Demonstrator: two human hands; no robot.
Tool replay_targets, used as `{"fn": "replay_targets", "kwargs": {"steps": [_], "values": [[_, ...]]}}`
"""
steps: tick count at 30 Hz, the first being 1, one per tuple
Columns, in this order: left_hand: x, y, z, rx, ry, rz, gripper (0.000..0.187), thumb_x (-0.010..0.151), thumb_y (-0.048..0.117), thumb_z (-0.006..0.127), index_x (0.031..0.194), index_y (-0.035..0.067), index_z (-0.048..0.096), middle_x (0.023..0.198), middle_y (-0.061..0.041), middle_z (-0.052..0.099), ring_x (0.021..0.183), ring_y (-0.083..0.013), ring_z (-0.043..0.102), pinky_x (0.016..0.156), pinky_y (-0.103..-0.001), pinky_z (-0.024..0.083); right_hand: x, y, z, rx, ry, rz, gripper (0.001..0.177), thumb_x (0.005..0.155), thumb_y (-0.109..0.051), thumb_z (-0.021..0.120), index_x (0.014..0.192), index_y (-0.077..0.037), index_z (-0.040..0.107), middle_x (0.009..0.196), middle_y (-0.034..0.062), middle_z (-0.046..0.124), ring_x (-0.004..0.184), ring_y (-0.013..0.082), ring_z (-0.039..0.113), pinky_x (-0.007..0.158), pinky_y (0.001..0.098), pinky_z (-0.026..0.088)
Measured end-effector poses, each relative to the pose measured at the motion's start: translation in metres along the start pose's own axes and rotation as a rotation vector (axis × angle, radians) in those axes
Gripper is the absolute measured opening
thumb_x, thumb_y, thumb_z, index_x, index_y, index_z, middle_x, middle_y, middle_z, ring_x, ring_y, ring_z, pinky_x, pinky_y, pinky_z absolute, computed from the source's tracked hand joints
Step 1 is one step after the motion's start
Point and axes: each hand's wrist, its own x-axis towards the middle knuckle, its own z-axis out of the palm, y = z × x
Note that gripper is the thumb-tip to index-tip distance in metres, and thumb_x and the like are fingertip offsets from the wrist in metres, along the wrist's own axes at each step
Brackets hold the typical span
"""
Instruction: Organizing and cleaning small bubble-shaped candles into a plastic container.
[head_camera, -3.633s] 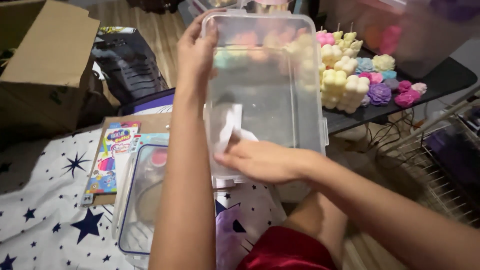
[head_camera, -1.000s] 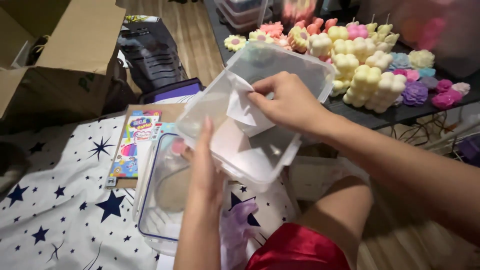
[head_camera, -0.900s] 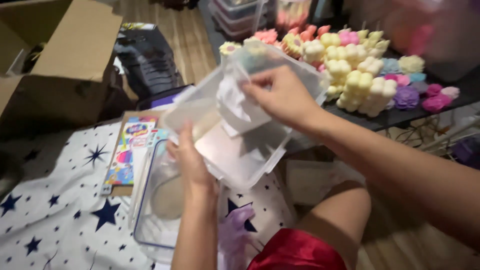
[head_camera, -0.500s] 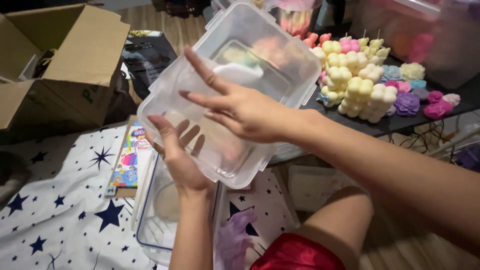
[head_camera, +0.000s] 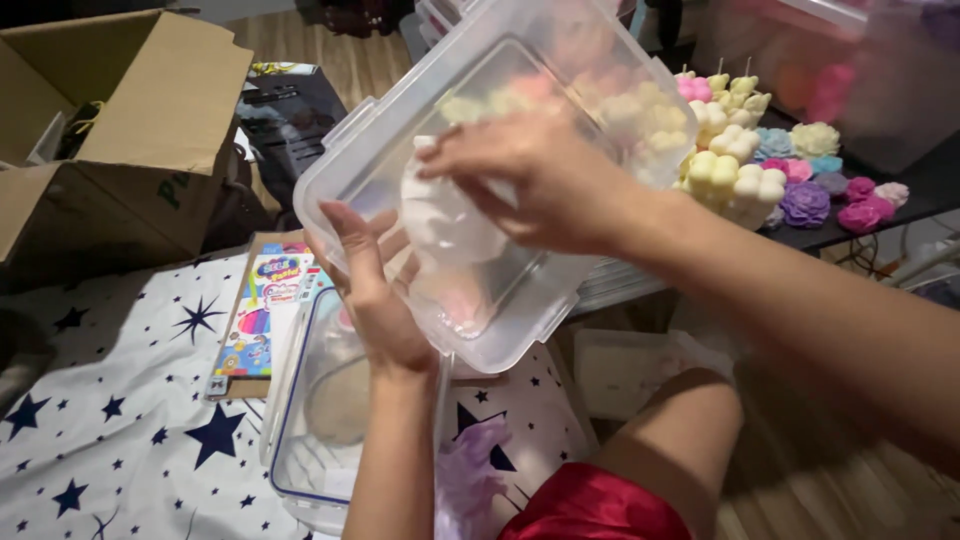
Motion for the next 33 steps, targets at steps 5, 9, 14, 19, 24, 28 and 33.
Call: {"fn": "replay_targets", "kwargs": {"steps": [5,9,14,19,24,28,33], "values": [[-0.001,-0.011,0.005,0.074,0.095,-0.013,0.093,0.091,0.071,0.049,0.158,0.01,0.025,0.129,-0.02,0.057,0.113,-0.0332,0.063,0.095,-0.047,0.052,-0.014,-0.013,-0.008,0.028,-0.01,0.177,0.027,0.084,-0.011,0.079,0.11,-0.005,0.074,0.109,0.0157,0.07,0.101,0.0322,0.067,0.087,0.043,0.054],[-0.005,-0.006,0.012,0.156,0.065,0.038,0.096,0.091,0.07,0.05,0.16,0.011,0.019,0.13,-0.021,0.057,0.112,-0.033,0.064,0.096,-0.047,0.052,-0.028,-0.004,0.001,0.167,-0.184,0.53,0.023,0.076,-0.008,0.079,0.098,-0.003,0.073,0.1,0.0152,0.072,0.09,0.029,0.071,0.081,0.0385,0.058],[-0.006,-0.004,0.021,0.077,0.054,-0.001,0.093,0.093,0.066,0.049,0.16,0.009,0.02,0.132,-0.02,0.056,0.114,-0.0321,0.064,0.097,-0.048,0.051,-0.023,-0.01,-0.012,0.355,0.01,0.565,0.018,0.087,-0.008,0.076,0.105,-0.006,0.075,0.102,0.0105,0.076,0.092,0.0243,0.075,0.084,0.033,0.06],[-0.009,0.014,0.046,-0.206,-0.237,0.114,0.087,0.104,0.059,0.048,0.162,-0.002,0.025,0.148,-0.024,0.05,0.13,-0.0289,0.054,0.112,-0.045,0.043,-0.017,-0.049,-0.026,0.27,-0.203,0.156,0.019,0.078,-0.003,0.07,0.097,-0.003,0.074,0.096,0.0134,0.072,0.094,0.0331,0.069,0.084,0.0401,0.055],[-0.03,0.016,0.091,-0.023,-0.357,0.224,0.089,0.104,0.068,0.045,0.16,0.002,0.028,0.156,-0.018,0.042,0.139,-0.0312,0.051,0.119,-0.046,0.041,-0.059,-0.057,-0.063,0.109,-0.429,0.405,0.015,0.083,-0.014,0.069,0.094,-0.006,0.074,0.09,0.0119,0.073,0.088,0.0337,0.07,0.081,0.0413,0.055],[-0.05,-0.005,0.139,-0.187,-0.508,0.065,0.093,0.1,0.072,0.047,0.165,0.009,0.023,0.158,-0.019,0.043,0.144,-0.0362,0.048,0.121,-0.051,0.041,-0.114,-0.06,-0.109,0.243,-0.368,0.694,0.022,0.09,-0.019,0.066,0.108,-0.006,0.071,0.095,0.0102,0.076,0.085,0.0273,0.075,0.076,0.0369,0.057],[-0.101,-0.051,0.217,-0.312,-0.647,-0.065,0.088,0.102,0.066,0.049,0.163,0.004,0.029,0.158,-0.024,0.043,0.143,-0.0389,0.047,0.118,-0.05,0.039,-0.159,-0.095,-0.163,0.09,-0.368,1.092,0.025,0.089,-0.022,0.067,0.108,-0.007,0.072,0.092,0.0099,0.077,0.083,0.0234,0.073,0.074,0.0356,0.057]]}}
